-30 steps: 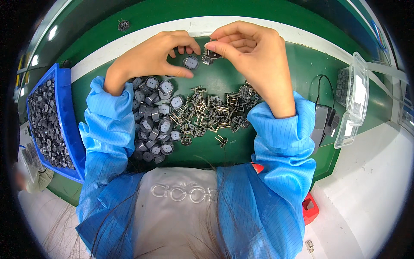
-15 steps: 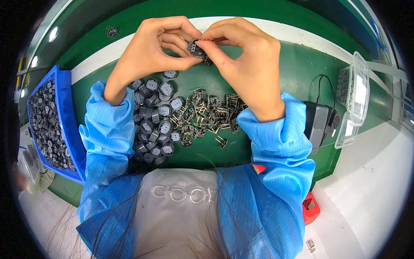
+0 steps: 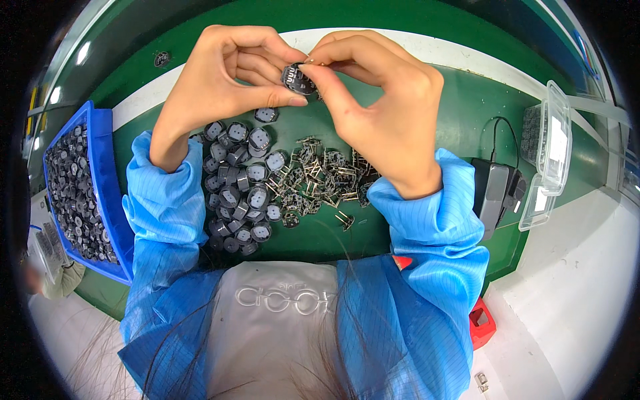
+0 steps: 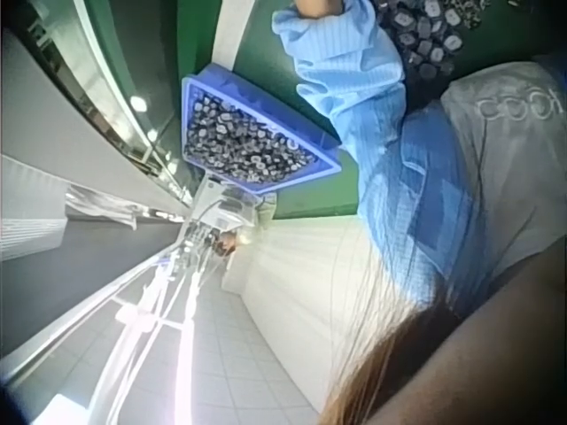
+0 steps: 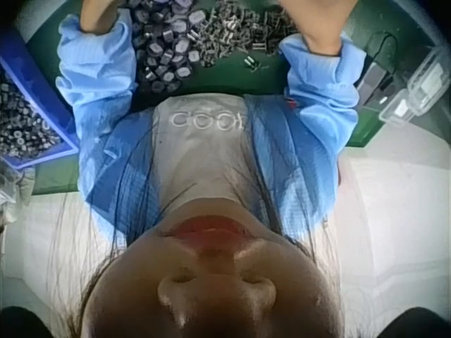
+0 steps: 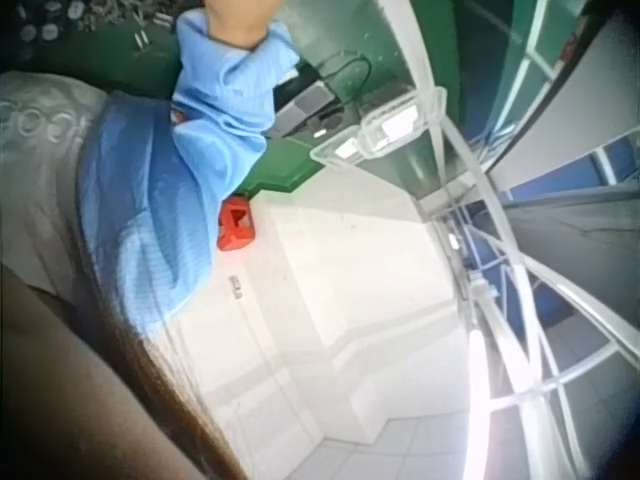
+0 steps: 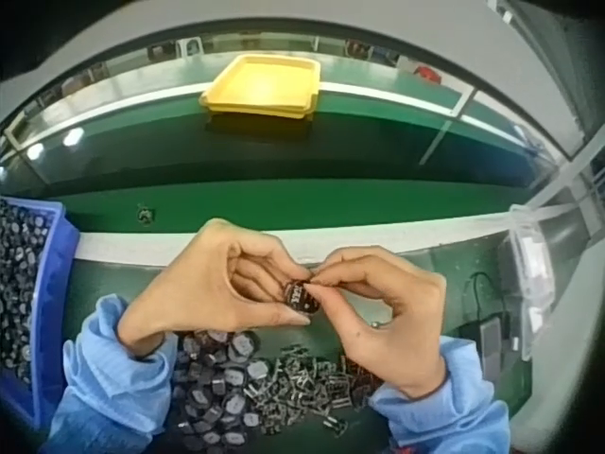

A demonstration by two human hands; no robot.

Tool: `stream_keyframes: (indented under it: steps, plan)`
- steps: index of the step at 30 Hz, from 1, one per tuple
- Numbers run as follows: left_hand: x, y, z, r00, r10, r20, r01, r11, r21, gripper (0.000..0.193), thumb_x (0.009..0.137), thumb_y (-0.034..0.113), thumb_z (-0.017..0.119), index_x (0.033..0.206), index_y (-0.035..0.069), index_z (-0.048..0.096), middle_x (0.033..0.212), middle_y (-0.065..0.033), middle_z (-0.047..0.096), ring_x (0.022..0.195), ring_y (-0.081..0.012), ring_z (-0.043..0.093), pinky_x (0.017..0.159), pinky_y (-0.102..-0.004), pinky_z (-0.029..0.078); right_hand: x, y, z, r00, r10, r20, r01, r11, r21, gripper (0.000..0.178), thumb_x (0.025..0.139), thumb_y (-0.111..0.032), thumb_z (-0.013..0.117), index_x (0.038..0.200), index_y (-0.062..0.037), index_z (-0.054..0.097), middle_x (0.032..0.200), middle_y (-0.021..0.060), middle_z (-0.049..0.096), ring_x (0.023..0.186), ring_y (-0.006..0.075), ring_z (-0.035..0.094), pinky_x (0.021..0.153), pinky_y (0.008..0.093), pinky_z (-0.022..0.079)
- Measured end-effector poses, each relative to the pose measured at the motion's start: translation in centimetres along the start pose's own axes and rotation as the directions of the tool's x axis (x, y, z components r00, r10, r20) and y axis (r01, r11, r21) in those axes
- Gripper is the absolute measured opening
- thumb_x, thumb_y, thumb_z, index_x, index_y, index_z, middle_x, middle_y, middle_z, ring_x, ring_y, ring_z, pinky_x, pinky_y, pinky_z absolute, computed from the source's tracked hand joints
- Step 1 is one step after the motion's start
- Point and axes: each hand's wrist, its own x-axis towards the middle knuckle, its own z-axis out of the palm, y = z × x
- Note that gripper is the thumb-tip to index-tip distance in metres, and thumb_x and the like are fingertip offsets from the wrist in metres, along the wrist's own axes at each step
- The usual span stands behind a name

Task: The person assembles small metal pins into grey plastic housings by hand at an industrial workbench.

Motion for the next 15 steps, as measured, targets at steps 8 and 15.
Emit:
stream_keyframes:
  steps: [8,15]
  plan:
    - [0.1,-0.1,0.0,1.000,0.021,-0.002,-0.021,0.999,-0.042,0.033,0.072,-0.003,0.079,0.102,-0.005,0.065,0.085,-0.0098,0.069,0.082,-0.0144,0.069,0.073,-0.0244,0.056,0.2,-0.9,-0.7,0.990,0.143,0.009,-0.143,0.979,0.147,0.011,0.074,0.004,0.073,0.083,0.0021,0.068,0.086,0.0090,0.070,0.079,0.0184,0.070,0.075,0.0295,0.059]
    - [0.0,-0.2,0.7,0.999,0.035,-0.011,-0.035,0.998,0.047,0.032,0.069,-0.001,0.082,0.097,-0.004,0.066,0.082,-0.0085,0.068,0.077,-0.0127,0.068,0.072,-0.0250,0.056,-0.1,-1.2,-0.9,0.998,-0.019,0.056,0.026,0.990,-0.141,0.012,0.073,0.004,0.074,0.083,0.0011,0.068,0.085,0.0091,0.070,0.076,0.0204,0.071,0.071,0.0280,0.059]
